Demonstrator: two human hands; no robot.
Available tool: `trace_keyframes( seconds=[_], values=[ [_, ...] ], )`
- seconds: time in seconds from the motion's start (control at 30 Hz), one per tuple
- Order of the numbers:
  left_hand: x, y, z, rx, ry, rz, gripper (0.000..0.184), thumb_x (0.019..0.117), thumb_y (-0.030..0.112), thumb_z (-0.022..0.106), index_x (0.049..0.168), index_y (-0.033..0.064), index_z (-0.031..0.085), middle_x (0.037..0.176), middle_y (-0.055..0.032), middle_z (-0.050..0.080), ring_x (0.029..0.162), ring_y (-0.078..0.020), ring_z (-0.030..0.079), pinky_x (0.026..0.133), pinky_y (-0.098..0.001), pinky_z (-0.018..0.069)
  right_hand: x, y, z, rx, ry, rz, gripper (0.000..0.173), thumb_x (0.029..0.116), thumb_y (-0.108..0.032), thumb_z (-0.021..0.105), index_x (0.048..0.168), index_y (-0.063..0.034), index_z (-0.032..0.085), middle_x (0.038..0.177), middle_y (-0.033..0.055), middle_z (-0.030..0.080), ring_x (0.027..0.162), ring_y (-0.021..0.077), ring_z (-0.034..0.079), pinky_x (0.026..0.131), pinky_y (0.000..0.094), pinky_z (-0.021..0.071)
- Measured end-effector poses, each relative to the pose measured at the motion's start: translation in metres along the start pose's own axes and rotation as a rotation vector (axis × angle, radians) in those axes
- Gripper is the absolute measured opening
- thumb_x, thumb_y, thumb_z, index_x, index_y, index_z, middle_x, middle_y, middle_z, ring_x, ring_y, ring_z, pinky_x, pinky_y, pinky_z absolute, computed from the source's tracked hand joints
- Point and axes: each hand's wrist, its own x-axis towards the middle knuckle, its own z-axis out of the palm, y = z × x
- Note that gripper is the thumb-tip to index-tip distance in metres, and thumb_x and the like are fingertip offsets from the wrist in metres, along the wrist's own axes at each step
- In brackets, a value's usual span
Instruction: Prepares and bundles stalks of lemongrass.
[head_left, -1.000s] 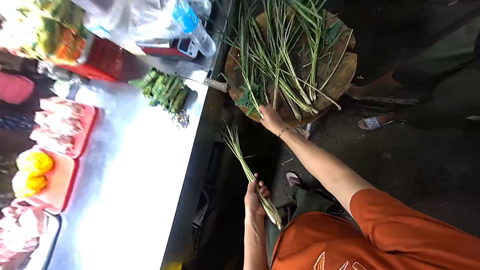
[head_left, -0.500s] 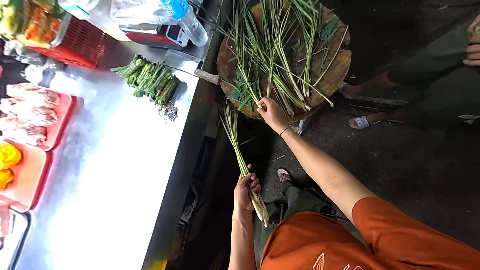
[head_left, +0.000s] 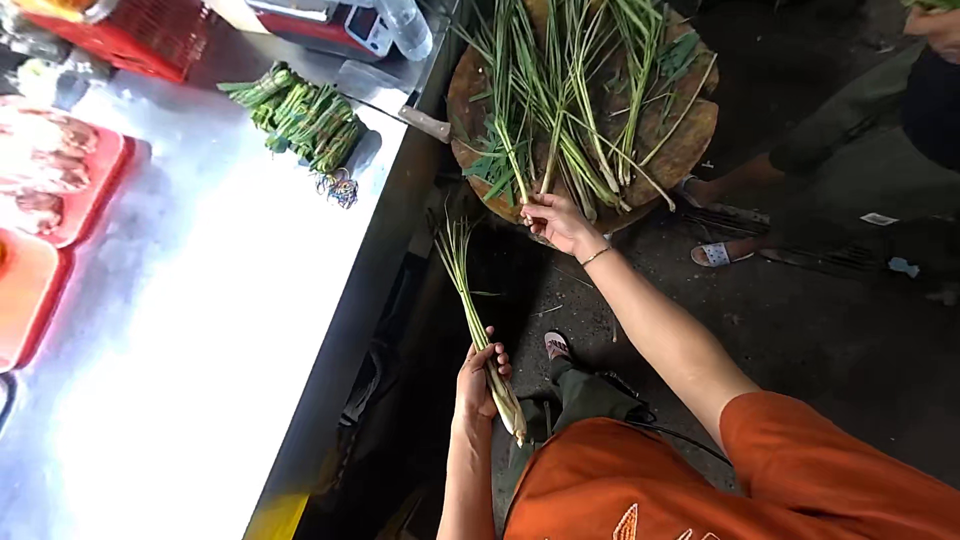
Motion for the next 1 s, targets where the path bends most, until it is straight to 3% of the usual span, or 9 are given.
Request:
trace_keyframes(
  seconds=[0.13,0.27,0.37,0.43,0.53,0.63,0.73,0.87,1.0],
  values=[
    [0.005,-0.011,-0.004,0.024,0.031,-0.008,0.033,0.1093,0.009,0.033,0.14,0.0092,0.044,0.077,-0.0055,0.058,0.053,-0.011,0.059,0.047,-0.0226,0.0525,-0.003,0.005,0.002,-0.411,0.15,-0.147,0.049,0.091,-0.007,0.076,0.134,0.0048,0.054,0.108,0.0205,0.067,0.08,0.0215,0.069,0.073,0.0359,0.0603],
    [0.003,-0.022,-0.009,0.041,0.053,-0.012,0.033,0.1094,0.009,0.034,0.141,0.0092,0.045,0.076,-0.0061,0.06,0.054,-0.0121,0.061,0.047,-0.024,0.0536,0.028,-0.021,0.018,-0.749,0.275,-0.381,0.033,0.0976,-0.011,0.067,0.126,0.004,0.061,0.114,0.0223,0.069,0.105,0.0327,0.069,0.095,0.0473,0.0556],
    [0.001,-0.027,-0.015,0.042,0.069,-0.009,0.032,0.1096,0.008,0.033,0.139,0.0089,0.046,0.075,-0.0054,0.06,0.053,-0.012,0.062,0.047,-0.024,0.0545,0.047,-0.015,0.017,-1.07,0.186,-0.272,0.035,0.0968,-0.011,0.067,0.127,0.0043,0.062,0.125,0.0257,0.064,0.121,0.0396,0.062,0.104,0.0537,0.0502],
    [-0.003,-0.026,-0.022,0.04,0.075,-0.004,0.031,0.11,0.009,0.032,0.137,0.0088,0.047,0.074,-0.005,0.06,0.053,-0.0114,0.062,0.046,-0.0237,0.0546,0.045,0.0,0.014,-1.146,0.177,-0.302,0.029,0.0975,-0.013,0.066,0.123,0.0,0.069,0.127,0.0213,0.065,0.123,0.0367,0.061,0.105,0.0518,0.0505],
    [-0.009,-0.027,-0.037,0.034,0.099,0.005,0.03,0.1104,0.01,0.031,0.135,0.0092,0.049,0.074,-0.004,0.061,0.052,-0.0107,0.062,0.046,-0.0233,0.0546,0.009,0.022,0.0,-1.074,0.372,-0.504,0.017,0.0963,-0.008,0.065,0.109,-0.0043,0.075,0.122,0.018,0.068,0.11,0.0351,0.067,0.093,0.0529,0.0549],
    [-0.014,-0.028,-0.049,0.023,0.13,0.008,0.03,0.1105,0.012,0.03,0.132,0.0097,0.051,0.073,-0.0029,0.062,0.052,-0.0103,0.063,0.046,-0.023,0.0546,-0.031,0.035,-0.033,-0.962,0.589,-0.399,0.027,0.1012,-0.01,0.06,0.126,-0.0041,0.068,0.139,0.0236,0.056,0.119,0.043,0.061,0.097,0.0586,0.0521],
    [-0.013,-0.032,-0.058,0.007,0.144,0.005,0.028,0.1105,0.011,0.029,0.129,0.0109,0.051,0.073,-0.0024,0.063,0.053,-0.0104,0.063,0.047,-0.0233,0.0553,-0.034,0.046,-0.064,-0.891,0.737,-0.298,0.035,0.1041,-0.015,0.057,0.137,-0.0015,0.062,0.141,0.0264,0.055,0.128,0.0452,0.055,0.106,0.0589,0.0463],
    [-0.007,-0.036,-0.056,-0.002,0.169,-0.004,0.028,0.1103,0.011,0.029,0.126,0.0107,0.053,0.072,-0.0017,0.062,0.053,-0.0101,0.063,0.048,-0.0231,0.0556,-0.035,0.044,-0.073,-1.002,0.613,-0.336,0.029,0.1038,-0.014,0.058,0.128,-0.0013,0.069,0.132,0.0244,0.061,0.119,0.0423,0.061,0.1,0.0565,0.0504],
    [-0.003,-0.03,-0.044,-0.001,0.163,-0.006,0.027,0.1109,0.014,0.029,0.126,0.0097,0.052,0.072,-0.0021,0.062,0.053,-0.0099,0.063,0.049,-0.0231,0.0565,-0.035,0.041,-0.076,-1.037,0.549,-0.31,0.031,0.1035,-0.021,0.061,0.13,-0.007,0.07,0.128,0.0251,0.061,0.116,0.0416,0.062,0.096,0.0561,0.0518]
  ],
)
